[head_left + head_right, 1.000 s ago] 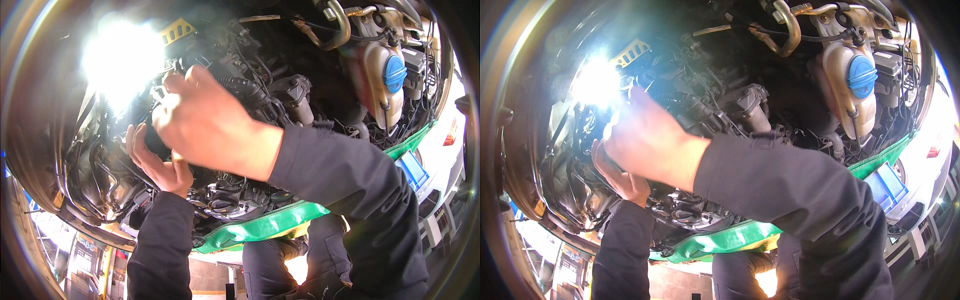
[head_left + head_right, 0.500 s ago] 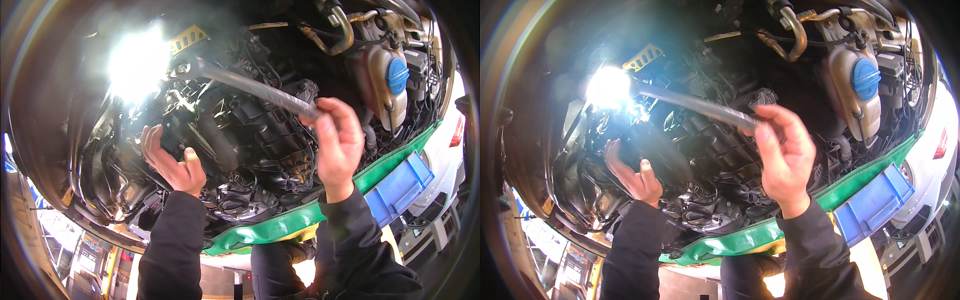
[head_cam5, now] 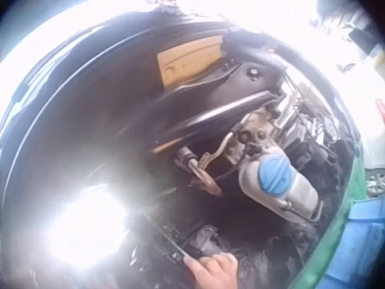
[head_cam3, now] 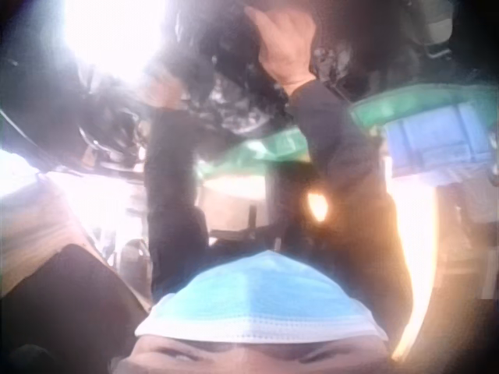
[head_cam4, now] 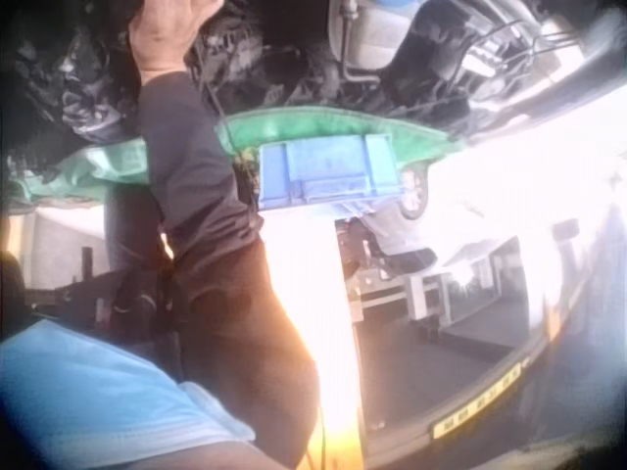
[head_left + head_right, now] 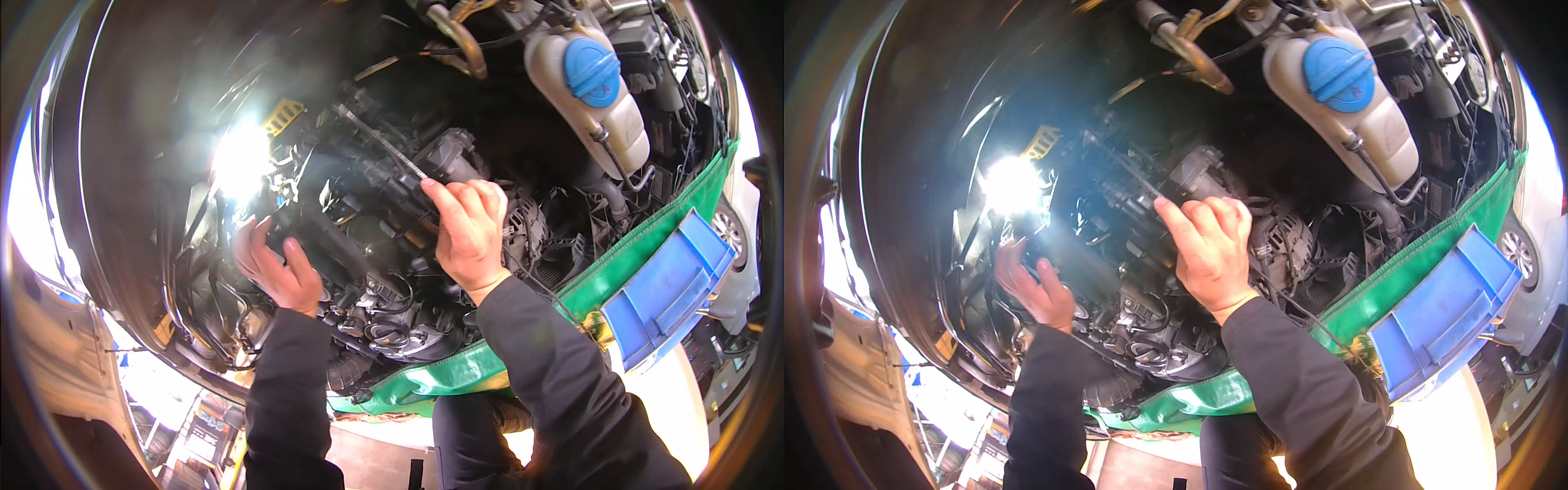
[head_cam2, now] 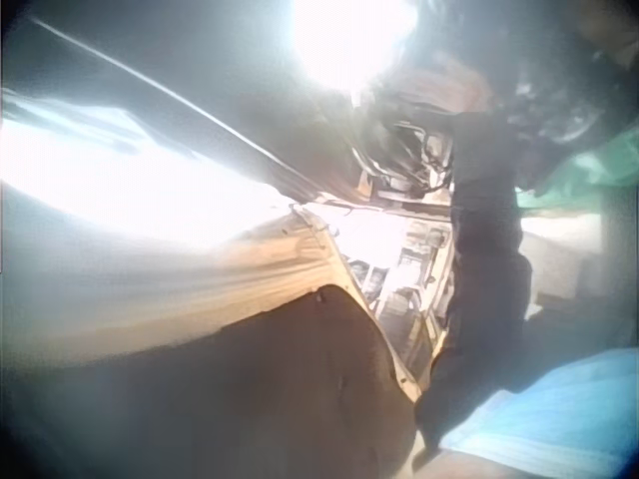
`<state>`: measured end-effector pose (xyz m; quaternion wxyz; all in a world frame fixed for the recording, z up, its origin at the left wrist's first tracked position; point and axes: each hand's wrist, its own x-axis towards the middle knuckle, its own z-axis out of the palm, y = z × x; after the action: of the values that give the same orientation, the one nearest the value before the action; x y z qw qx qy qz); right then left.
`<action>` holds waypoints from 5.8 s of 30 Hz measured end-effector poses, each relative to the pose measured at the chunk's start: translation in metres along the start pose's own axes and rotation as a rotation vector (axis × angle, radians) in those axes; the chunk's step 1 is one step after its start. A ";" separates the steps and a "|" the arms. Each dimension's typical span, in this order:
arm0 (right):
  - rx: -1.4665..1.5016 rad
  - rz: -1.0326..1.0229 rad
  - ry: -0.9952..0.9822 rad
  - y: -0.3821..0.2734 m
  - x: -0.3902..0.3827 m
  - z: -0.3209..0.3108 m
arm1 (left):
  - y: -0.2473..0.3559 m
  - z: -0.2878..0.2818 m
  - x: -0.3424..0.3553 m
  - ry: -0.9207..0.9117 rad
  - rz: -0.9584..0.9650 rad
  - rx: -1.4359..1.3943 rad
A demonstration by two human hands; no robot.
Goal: The person works under the hood of a car, using a socket wrench and flashlight to loosen and tighten bolts on the engine. They repeatedly reach into a blue parts bin to select tools and components, then apply them to the engine bay while illuminating the area.
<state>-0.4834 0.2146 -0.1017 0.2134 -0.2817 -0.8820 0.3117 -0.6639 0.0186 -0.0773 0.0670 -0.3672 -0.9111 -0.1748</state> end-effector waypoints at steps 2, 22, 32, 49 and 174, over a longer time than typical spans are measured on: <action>0.006 0.030 -0.020 0.001 -0.001 -0.001 | -0.016 -0.003 0.037 -0.170 0.101 0.058; 0.079 0.065 -0.024 -0.001 0.007 -0.006 | -0.069 0.070 0.122 -0.683 0.110 0.691; 0.068 0.076 -0.046 0.000 0.006 -0.005 | -0.077 0.089 0.112 -0.680 0.098 0.675; 0.058 0.058 -0.056 -0.004 0.008 -0.007 | -0.191 0.155 0.029 -1.286 0.304 0.531; 0.020 0.048 -0.068 -0.003 0.008 -0.004 | -0.217 0.230 0.022 -1.265 0.418 0.598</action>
<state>-0.4883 0.2196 -0.0956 0.1785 -0.2898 -0.8786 0.3349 -0.8284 -0.0275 -0.3444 -0.3426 -0.5301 -0.6953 0.3437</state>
